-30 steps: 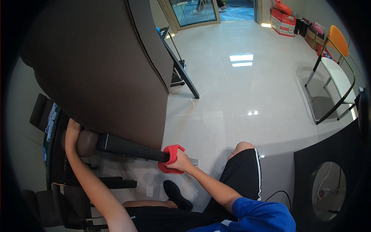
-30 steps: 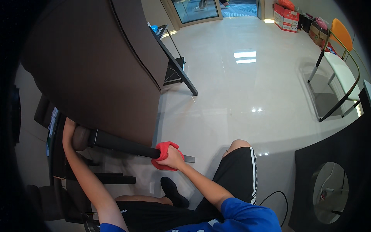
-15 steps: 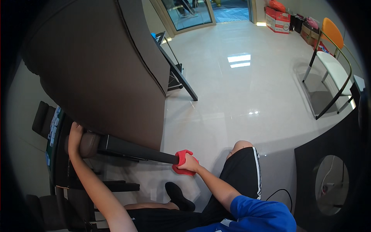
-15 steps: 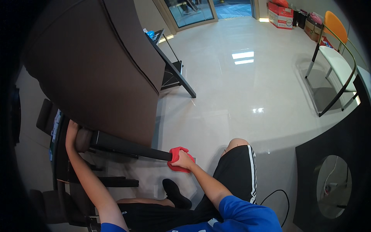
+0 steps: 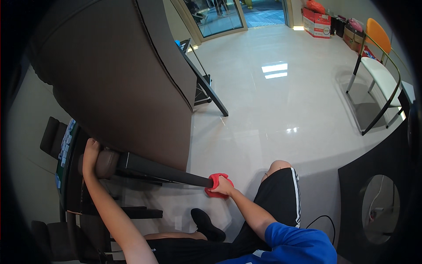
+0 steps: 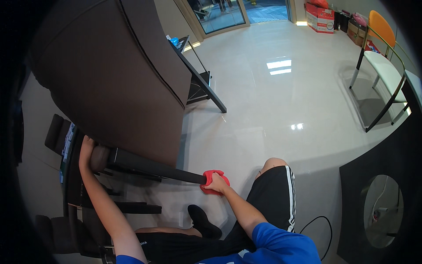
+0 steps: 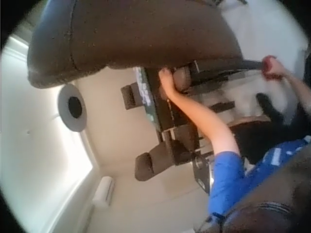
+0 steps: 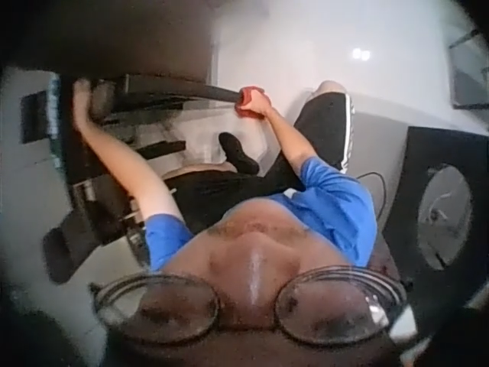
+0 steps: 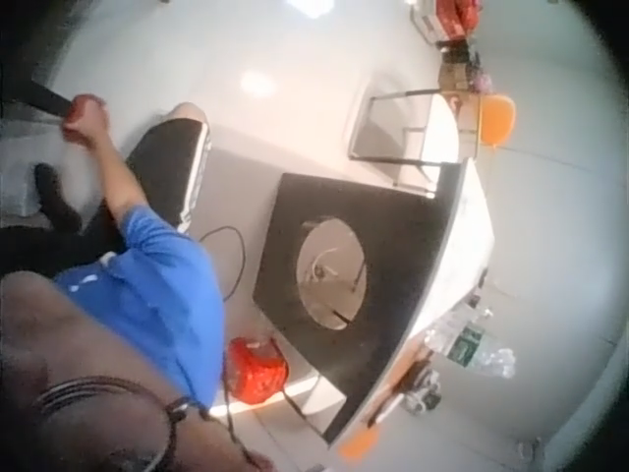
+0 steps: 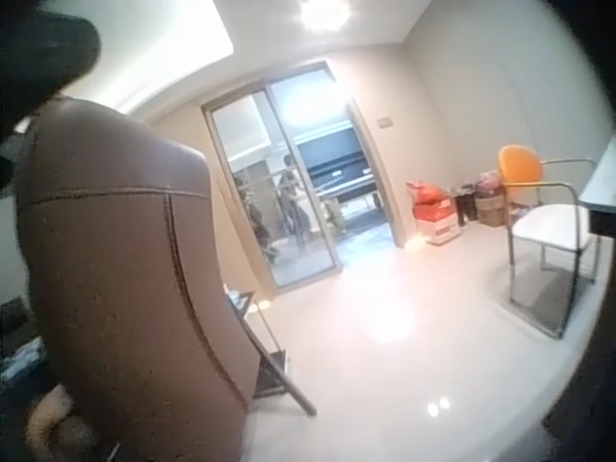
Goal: Cleaning a side table and the legs of a chair using a red cloth.
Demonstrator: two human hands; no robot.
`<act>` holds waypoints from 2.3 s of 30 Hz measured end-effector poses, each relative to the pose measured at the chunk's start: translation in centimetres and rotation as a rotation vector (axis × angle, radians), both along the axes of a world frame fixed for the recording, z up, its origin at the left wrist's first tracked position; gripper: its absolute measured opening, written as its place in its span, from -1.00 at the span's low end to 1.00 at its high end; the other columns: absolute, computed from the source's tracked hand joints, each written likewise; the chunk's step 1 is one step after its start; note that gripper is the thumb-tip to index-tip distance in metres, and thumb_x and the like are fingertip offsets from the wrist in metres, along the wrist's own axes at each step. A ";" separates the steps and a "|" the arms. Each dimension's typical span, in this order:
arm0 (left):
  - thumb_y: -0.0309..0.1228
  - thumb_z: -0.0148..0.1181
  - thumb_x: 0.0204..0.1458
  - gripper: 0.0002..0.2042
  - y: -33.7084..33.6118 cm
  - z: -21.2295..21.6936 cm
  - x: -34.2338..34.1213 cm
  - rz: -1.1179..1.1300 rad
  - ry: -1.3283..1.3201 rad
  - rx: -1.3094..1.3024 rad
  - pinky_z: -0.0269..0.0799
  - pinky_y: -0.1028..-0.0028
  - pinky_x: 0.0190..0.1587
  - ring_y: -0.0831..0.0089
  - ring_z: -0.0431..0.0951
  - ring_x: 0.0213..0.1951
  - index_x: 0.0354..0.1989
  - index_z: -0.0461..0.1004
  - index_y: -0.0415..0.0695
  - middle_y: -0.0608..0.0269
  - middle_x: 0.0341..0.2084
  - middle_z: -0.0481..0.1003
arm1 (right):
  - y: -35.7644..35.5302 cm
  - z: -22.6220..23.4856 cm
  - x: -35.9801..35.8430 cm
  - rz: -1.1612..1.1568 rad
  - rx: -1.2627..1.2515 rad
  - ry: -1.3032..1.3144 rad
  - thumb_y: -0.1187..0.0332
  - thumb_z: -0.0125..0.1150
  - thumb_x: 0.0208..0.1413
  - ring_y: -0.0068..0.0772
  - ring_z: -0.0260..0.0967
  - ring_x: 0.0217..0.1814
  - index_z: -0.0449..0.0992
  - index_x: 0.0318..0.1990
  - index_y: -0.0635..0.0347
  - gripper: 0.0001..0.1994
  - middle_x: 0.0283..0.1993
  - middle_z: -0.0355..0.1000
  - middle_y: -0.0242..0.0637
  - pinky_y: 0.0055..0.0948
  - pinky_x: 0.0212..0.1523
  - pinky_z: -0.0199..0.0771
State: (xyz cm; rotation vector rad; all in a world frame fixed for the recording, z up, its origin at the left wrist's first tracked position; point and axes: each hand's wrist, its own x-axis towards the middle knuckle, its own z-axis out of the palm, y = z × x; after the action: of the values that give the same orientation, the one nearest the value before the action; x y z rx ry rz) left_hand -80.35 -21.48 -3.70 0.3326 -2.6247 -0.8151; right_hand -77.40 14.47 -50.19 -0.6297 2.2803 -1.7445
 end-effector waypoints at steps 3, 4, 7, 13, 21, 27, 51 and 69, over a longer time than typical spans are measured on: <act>-0.24 0.04 0.17 -0.65 0.8 0.1 -0.3 -0.042 -0.003 0.058 0.30 0.49 -0.35 0.58 0.38 -0.47 -0.43 0.47 -0.34 0.28 -0.59 0.42 | 0.1 1.3 -0.6 0.063 0.021 -0.020 0.07 0.47 -0.29 -0.04 0.42 -0.09 0.50 -0.14 0.20 -0.45 -0.19 0.48 -0.06 -0.20 -0.02 0.40; -0.24 0.04 0.16 -0.66 0.8 0.0 0.0 -0.027 0.023 0.063 0.29 0.50 -0.36 0.60 0.38 -0.48 -0.43 0.48 -0.34 0.29 -0.60 0.42 | -0.3 2.9 -0.4 0.048 -0.028 0.010 0.05 0.45 -0.26 -0.02 0.41 -0.08 0.50 -0.11 0.17 -0.45 -0.18 0.47 -0.05 -0.18 -0.02 0.39; -0.25 0.03 0.17 -0.66 1.8 0.1 0.4 -0.023 -0.013 0.049 0.30 0.48 -0.35 0.58 0.39 -0.46 -0.42 0.48 -0.36 0.26 -0.58 0.44 | -0.6 8.5 -0.1 0.045 -0.096 0.015 0.04 0.46 -0.25 -0.02 0.40 -0.04 0.51 -0.09 0.15 -0.45 -0.16 0.46 -0.05 -0.18 0.00 0.39; -0.24 0.01 0.18 -0.63 -1.3 -0.9 0.0 0.091 0.115 -0.087 0.33 0.45 -0.30 0.54 0.41 -0.42 -0.41 0.46 -0.39 0.22 -0.51 0.46 | -2.2 11.9 0.5 -0.001 -0.257 0.040 0.10 0.47 -0.26 -0.10 0.39 0.00 0.47 -0.04 0.12 -0.42 -0.10 0.44 -0.13 -0.22 0.03 0.37; -0.23 -0.01 0.18 -0.62 -1.9 -0.4 -0.2 0.034 -0.029 -0.048 0.35 0.44 -0.20 0.47 0.43 -0.31 -0.30 0.46 -0.42 0.12 -0.38 0.47 | -1.0 2.0 0.3 0.000 -0.120 -0.044 0.15 0.45 -0.29 -0.12 0.38 0.01 0.46 -0.05 0.16 -0.43 -0.11 0.44 -0.11 -0.23 0.04 0.37; -0.25 0.00 0.17 -0.63 0.0 -0.2 0.1 -0.007 0.025 -0.019 0.35 0.44 -0.22 0.50 0.43 -0.36 -0.32 0.48 -0.41 0.15 -0.46 0.48 | 1.4 -5.6 1.0 -0.053 -0.078 -0.180 0.13 0.46 -0.31 -0.04 0.41 -0.05 0.46 -0.08 0.18 -0.43 -0.15 0.43 -0.02 -0.21 0.01 0.41; -0.38 -0.02 0.18 -0.66 2.4 0.5 0.7 0.017 -0.043 -0.064 0.31 0.43 0.03 0.35 0.44 -0.07 0.01 0.38 -0.40 0.09 -0.11 0.47 | 0.0 14.8 -1.0 0.164 -0.233 -0.036 0.20 0.44 -0.26 -0.13 0.42 -0.06 0.50 -0.08 0.12 -0.50 -0.15 0.48 -0.17 -0.29 0.02 0.40; -0.27 0.00 0.14 -0.65 3.4 -0.2 1.1 0.073 0.078 -0.273 0.40 0.37 -0.23 0.34 0.55 -0.38 -0.33 0.49 -0.42 -0.01 -0.52 0.53 | -1.2 13.1 -1.9 0.219 -0.209 -0.063 0.20 0.45 -0.28 -0.15 0.44 -0.06 0.49 -0.07 0.16 -0.47 -0.13 0.49 -0.14 -0.29 0.03 0.40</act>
State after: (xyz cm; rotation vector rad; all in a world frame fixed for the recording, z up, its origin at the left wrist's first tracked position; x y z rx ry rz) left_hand -79.29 -18.06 -3.92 0.3116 -2.5897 -0.4289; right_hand -79.33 13.27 -37.09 -0.8169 1.9212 -1.8779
